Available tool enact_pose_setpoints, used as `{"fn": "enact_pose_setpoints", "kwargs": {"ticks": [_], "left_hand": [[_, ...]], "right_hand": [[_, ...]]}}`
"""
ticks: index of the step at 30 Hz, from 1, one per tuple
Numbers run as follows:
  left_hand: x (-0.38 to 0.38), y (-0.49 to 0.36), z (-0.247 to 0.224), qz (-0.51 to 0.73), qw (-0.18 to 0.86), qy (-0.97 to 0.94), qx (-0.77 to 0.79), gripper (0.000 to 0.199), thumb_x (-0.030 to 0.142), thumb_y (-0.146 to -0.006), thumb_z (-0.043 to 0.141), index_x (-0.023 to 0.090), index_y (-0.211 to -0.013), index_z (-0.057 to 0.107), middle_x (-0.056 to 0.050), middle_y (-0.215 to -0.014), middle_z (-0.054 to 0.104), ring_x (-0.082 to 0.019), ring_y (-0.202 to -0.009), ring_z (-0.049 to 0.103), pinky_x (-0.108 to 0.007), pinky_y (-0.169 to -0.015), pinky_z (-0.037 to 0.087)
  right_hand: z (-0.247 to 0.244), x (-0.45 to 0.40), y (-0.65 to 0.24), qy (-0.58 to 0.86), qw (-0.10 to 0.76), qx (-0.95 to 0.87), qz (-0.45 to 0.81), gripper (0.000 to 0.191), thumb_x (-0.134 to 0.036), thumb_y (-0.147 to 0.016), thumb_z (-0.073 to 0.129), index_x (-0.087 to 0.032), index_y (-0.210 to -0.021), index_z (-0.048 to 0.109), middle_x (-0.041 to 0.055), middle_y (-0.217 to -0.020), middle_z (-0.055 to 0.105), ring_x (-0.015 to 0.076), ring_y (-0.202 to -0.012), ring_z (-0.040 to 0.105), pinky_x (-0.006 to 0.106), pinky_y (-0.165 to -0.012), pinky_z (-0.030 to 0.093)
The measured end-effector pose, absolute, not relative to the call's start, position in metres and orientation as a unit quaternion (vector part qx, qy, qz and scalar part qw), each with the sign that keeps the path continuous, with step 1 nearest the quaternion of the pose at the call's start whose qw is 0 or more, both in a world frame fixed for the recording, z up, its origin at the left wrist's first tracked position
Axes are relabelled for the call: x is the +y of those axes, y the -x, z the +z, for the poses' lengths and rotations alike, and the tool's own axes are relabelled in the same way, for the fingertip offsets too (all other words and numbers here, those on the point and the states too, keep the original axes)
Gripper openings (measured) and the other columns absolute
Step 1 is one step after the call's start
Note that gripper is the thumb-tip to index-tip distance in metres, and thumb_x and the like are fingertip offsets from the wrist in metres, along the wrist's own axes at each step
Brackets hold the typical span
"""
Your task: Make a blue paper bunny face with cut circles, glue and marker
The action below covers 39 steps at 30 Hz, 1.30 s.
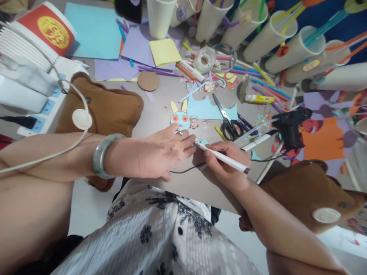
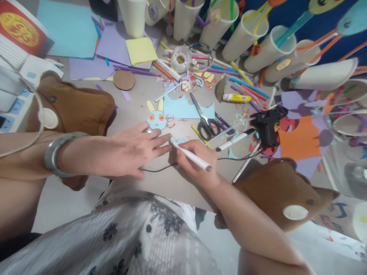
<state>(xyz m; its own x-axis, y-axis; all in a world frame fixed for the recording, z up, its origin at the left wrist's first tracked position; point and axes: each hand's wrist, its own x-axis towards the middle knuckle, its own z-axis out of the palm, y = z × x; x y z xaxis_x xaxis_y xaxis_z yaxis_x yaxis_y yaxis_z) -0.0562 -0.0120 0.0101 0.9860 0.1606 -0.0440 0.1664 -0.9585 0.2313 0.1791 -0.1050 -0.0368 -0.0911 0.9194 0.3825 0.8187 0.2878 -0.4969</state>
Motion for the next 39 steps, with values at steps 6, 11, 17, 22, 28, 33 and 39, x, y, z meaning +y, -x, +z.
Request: {"fn": "enact_pose_setpoints", "kwargs": {"ticks": [6,11,17,22,28,33,39], "left_hand": [[-0.0119,0.0555,0.0107,-0.009,0.118,-0.990,0.078,0.080,0.055,-0.075,0.085,0.014,-0.137,0.056,-0.021,-0.145,0.057,-0.038,-0.135,0.051,-0.053,-0.114,0.036],[-0.0117,0.0564,0.0080,-0.004,0.125,-0.989,0.079,0.079,0.055,-0.077,0.084,0.016,-0.138,0.054,-0.020,-0.147,0.057,-0.038,-0.136,0.051,-0.053,-0.115,0.035],[-0.0122,0.0545,0.0106,-0.021,0.126,-0.988,0.087,0.078,0.051,-0.075,0.086,0.015,-0.137,0.055,-0.020,-0.146,0.057,-0.037,-0.136,0.052,-0.052,-0.115,0.035],[-0.0118,0.0534,0.0127,-0.027,0.129,-0.988,0.085,0.076,0.049,-0.076,0.084,0.019,-0.139,0.054,-0.016,-0.146,0.058,-0.036,-0.137,0.050,-0.053,-0.116,0.033],[-0.0113,0.0546,0.0106,-0.026,0.127,-0.988,0.080,0.073,0.048,-0.077,0.084,0.018,-0.137,0.055,-0.017,-0.144,0.059,-0.036,-0.136,0.051,-0.052,-0.115,0.034],[-0.0120,0.0556,0.0099,-0.013,0.130,-0.988,0.079,0.075,0.049,-0.077,0.084,0.017,-0.138,0.055,-0.017,-0.145,0.058,-0.037,-0.137,0.050,-0.053,-0.115,0.035],[-0.0118,0.0564,0.0091,-0.019,0.123,-0.989,0.075,0.077,0.050,-0.077,0.084,0.017,-0.140,0.054,-0.018,-0.146,0.058,-0.037,-0.138,0.050,-0.055,-0.118,0.033]], "right_hand": [[-0.0373,-0.1041,-0.1794,0.585,0.328,-0.738,0.074,0.014,-0.035,-0.093,0.068,-0.022,-0.087,0.069,0.0011,-0.071,0.072,0.0152,-0.058,0.067,0.027,-0.056,0.050],[-0.0376,-0.1040,-0.1788,0.598,0.311,-0.736,0.068,0.021,-0.041,-0.095,0.065,-0.023,-0.085,0.068,0.0019,-0.069,0.072,0.0158,-0.057,0.066,0.028,-0.054,0.050],[-0.0358,-0.1037,-0.1787,0.589,0.316,-0.740,0.078,0.020,-0.040,-0.094,0.064,-0.023,-0.082,0.065,0.0007,-0.066,0.071,0.0149,-0.055,0.066,0.026,-0.052,0.047],[-0.0339,-0.1040,-0.1796,0.603,0.300,-0.733,0.095,0.020,-0.040,-0.093,0.063,-0.024,-0.081,0.063,0.0014,-0.067,0.071,0.0159,-0.055,0.066,0.027,-0.051,0.048],[-0.0343,-0.1046,-0.1796,0.606,0.306,-0.729,0.087,0.018,-0.037,-0.090,0.064,-0.023,-0.080,0.064,0.0012,-0.067,0.072,0.0156,-0.056,0.067,0.027,-0.053,0.049],[-0.0354,-0.1060,-0.1820,0.605,0.302,-0.731,0.090,0.014,-0.036,-0.089,0.065,-0.024,-0.083,0.064,0.0012,-0.069,0.072,0.0166,-0.059,0.068,0.027,-0.055,0.051],[-0.0346,-0.1061,-0.1829,0.625,0.305,-0.717,0.047,0.019,-0.040,-0.090,0.062,-0.024,-0.080,0.063,0.0022,-0.067,0.070,0.0177,-0.057,0.066,0.029,-0.053,0.050]]}}
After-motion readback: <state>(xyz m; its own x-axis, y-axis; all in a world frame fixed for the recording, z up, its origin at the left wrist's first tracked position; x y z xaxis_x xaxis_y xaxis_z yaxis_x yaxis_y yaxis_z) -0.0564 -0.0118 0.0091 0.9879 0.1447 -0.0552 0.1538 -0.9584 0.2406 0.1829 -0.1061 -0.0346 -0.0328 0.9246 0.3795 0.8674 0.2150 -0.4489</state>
